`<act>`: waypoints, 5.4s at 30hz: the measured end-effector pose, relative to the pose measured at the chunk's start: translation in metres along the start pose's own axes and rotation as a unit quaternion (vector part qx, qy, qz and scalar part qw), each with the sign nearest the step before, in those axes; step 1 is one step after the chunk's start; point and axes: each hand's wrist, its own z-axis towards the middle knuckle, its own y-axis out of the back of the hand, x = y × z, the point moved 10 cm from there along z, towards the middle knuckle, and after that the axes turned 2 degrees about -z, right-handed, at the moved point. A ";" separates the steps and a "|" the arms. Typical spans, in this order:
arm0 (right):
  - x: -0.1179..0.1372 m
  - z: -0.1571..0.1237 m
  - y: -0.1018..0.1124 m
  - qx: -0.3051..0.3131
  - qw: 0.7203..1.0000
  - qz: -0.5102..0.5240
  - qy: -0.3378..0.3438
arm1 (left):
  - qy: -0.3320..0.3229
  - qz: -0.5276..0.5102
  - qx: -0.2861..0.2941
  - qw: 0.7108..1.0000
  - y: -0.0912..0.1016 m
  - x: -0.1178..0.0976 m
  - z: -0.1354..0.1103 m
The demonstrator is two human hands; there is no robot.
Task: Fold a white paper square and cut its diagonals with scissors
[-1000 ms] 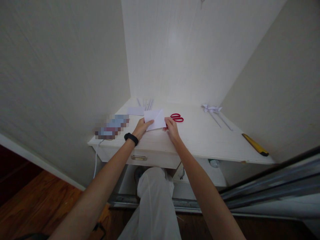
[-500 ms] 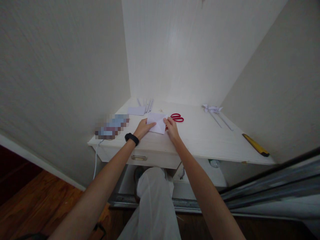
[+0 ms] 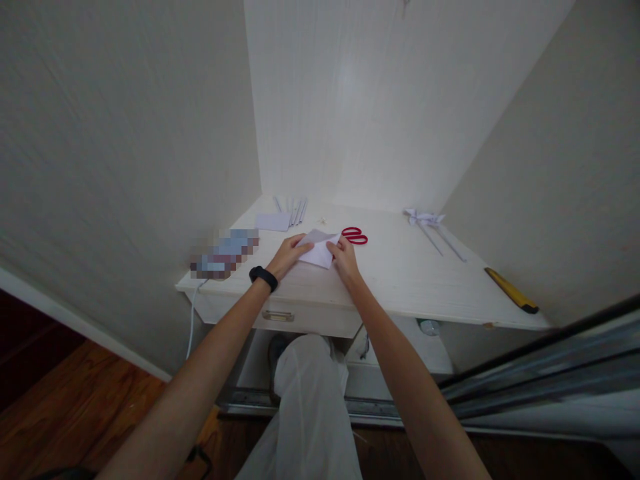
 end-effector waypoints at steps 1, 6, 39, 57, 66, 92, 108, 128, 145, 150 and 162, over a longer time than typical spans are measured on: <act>0.000 0.000 0.001 -0.002 1.000 0.001 0.000 | 0.003 0.000 0.006 1.000 -0.002 0.000 0.000; -0.002 0.001 0.003 -0.010 1.000 0.002 -0.005 | 0.022 -0.035 0.010 0.999 -0.006 -0.002 -0.001; 0.007 -0.005 -0.012 0.046 0.999 -0.011 -0.022 | -0.005 0.028 -0.124 0.992 0.027 -0.002 0.001; 0.011 -0.014 -0.035 0.138 0.984 -0.110 -0.009 | 0.012 -0.103 -0.137 0.985 0.024 -0.004 -0.002; 0.010 -0.013 -0.030 0.126 0.982 -0.143 -0.003 | 0.018 -0.061 -0.081 0.995 0.012 -0.004 -0.001; 0.010 -0.012 -0.029 0.118 0.982 -0.145 -0.006 | -0.010 0.043 -0.062 0.997 0.010 -0.006 0.001; 0.013 -0.013 -0.029 0.114 0.978 -0.176 -0.008 | -0.024 0.049 -0.069 0.996 0.014 -0.006 0.003; 0.012 -0.013 -0.028 0.111 0.976 -0.189 -0.009 | -0.028 0.027 -0.128 0.991 0.023 -0.015 0.000; 0.013 -0.015 -0.030 0.115 0.979 -0.167 -0.010 | -0.036 -0.008 -0.151 0.988 0.027 -0.020 -0.005; 0.016 -0.014 -0.026 0.096 0.985 -0.145 0.001 | -0.029 -0.002 -0.143 0.989 0.027 -0.016 -0.003; 0.011 -0.006 -0.011 0.035 0.992 -0.120 0.009 | -0.013 -0.033 -0.175 0.984 0.033 -0.011 -0.004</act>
